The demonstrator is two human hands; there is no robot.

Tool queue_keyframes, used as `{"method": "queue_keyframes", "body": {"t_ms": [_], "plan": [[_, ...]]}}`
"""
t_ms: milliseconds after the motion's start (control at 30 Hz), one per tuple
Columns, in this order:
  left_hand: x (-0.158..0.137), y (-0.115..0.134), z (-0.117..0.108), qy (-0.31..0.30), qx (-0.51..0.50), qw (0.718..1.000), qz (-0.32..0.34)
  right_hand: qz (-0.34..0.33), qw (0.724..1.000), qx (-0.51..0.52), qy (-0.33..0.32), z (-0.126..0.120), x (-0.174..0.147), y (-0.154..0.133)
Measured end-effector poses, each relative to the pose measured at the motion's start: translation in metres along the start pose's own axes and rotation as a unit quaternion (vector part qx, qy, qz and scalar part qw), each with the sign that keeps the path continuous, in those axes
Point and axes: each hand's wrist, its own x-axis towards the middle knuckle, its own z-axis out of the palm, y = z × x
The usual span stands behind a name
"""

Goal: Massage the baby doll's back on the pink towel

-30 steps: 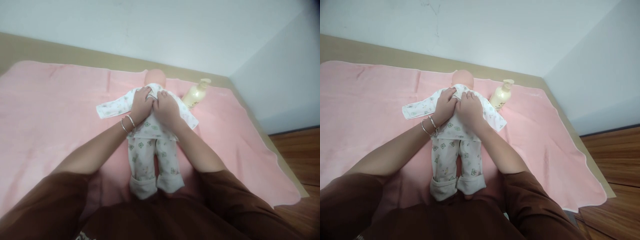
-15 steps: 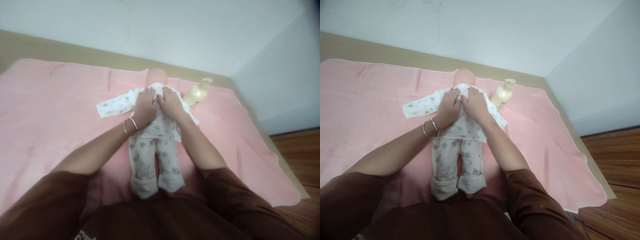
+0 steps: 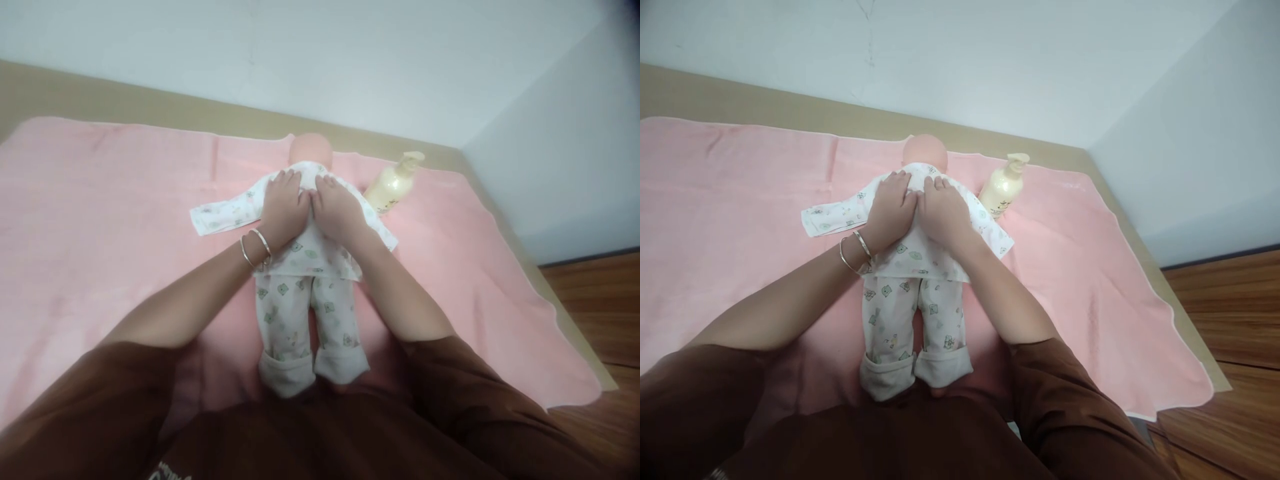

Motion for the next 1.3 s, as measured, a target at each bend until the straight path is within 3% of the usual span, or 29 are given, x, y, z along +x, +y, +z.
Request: {"method": "queue_keyframes", "body": {"t_ms": [167,367,1000,1300], "plan": [[-0.020,0.016,-0.002,-0.009,0.016,0.999,0.041,-0.001,0.998,0.060,0.012,0.010,0.020,0.025],[-0.007,0.013,-0.016,-0.058,0.017,0.994,0.091,-0.006,0.996,0.078,0.043,0.021,0.020,0.030],[0.013,-0.010,-0.002,-0.041,-0.055,0.998,-0.006,-0.001,0.998,0.063,0.025,0.020,0.023,0.027],[0.021,-0.022,0.004,0.004,-0.061,0.998,0.000,-0.005,0.999,0.006,0.050,0.008,-0.012,-0.006]]}}
